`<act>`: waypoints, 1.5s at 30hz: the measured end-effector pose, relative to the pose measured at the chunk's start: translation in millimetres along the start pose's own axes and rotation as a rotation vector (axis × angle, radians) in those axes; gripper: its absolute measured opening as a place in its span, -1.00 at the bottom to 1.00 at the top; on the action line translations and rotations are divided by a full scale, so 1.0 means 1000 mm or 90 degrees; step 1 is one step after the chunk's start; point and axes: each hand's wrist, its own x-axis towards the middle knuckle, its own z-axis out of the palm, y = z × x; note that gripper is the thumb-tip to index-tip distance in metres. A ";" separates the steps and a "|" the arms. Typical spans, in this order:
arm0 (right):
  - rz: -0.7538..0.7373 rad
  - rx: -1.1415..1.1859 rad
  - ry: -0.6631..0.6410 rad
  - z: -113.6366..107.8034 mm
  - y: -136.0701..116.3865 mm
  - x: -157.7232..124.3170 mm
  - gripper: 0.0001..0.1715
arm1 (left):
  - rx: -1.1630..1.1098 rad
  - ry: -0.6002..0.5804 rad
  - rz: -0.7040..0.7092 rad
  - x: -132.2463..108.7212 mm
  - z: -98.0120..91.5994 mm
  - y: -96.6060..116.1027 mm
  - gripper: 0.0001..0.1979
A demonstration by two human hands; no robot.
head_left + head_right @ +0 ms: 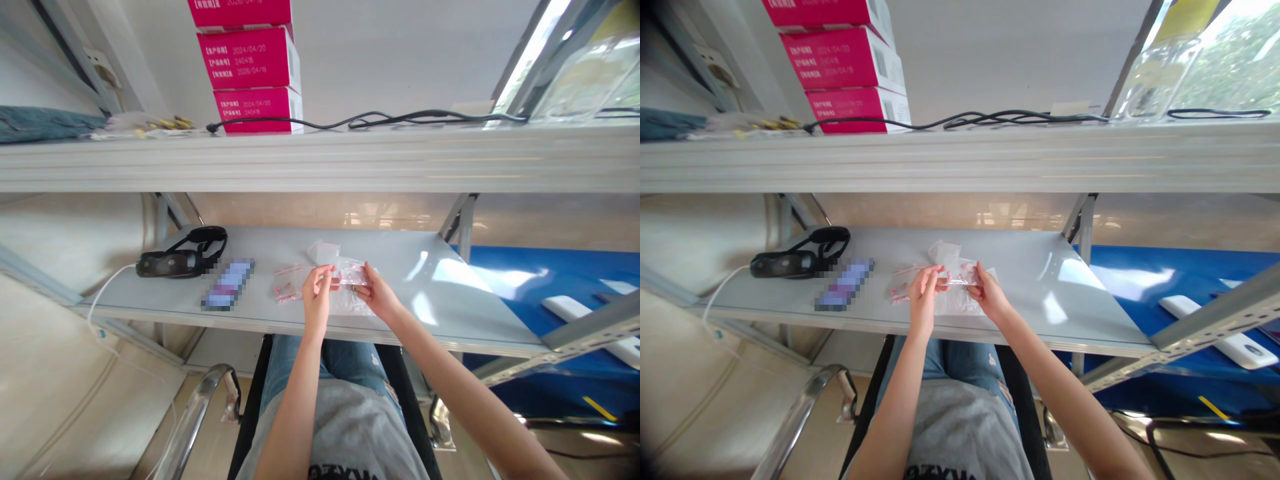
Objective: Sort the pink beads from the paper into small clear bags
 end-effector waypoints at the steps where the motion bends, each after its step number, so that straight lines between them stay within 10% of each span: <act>1: 0.022 0.038 -0.011 -0.002 0.002 0.002 -0.61 | -0.004 -0.021 0.014 -0.001 0.001 0.001 -0.71; 11: 0.099 0.183 -0.099 -0.010 0.010 0.005 -0.63 | 0.250 -0.134 0.201 -0.013 0.008 0.014 -0.74; 21: 0.180 0.140 -0.074 -0.008 0.014 0.004 -0.51 | 0.450 -0.132 0.186 -0.011 0.004 0.021 -0.73; 32: 0.255 0.162 -0.143 -0.010 -0.007 0.003 -0.43 | 0.305 -0.019 0.142 -0.005 0.003 0.020 -0.71; 37: 0.087 -0.067 -0.049 -0.005 -0.013 0.012 -0.46 | 0.241 0.039 0.130 -0.003 0.004 0.018 -0.69; 42: -0.227 -0.666 0.113 -0.005 -0.015 0.028 -0.54 | 0.226 0.066 0.134 0.000 -0.001 0.015 -0.69; 45: -0.225 -0.969 0.087 -0.007 -0.012 0.032 -0.69 | 0.214 0.077 0.133 0.002 -0.004 0.012 -0.69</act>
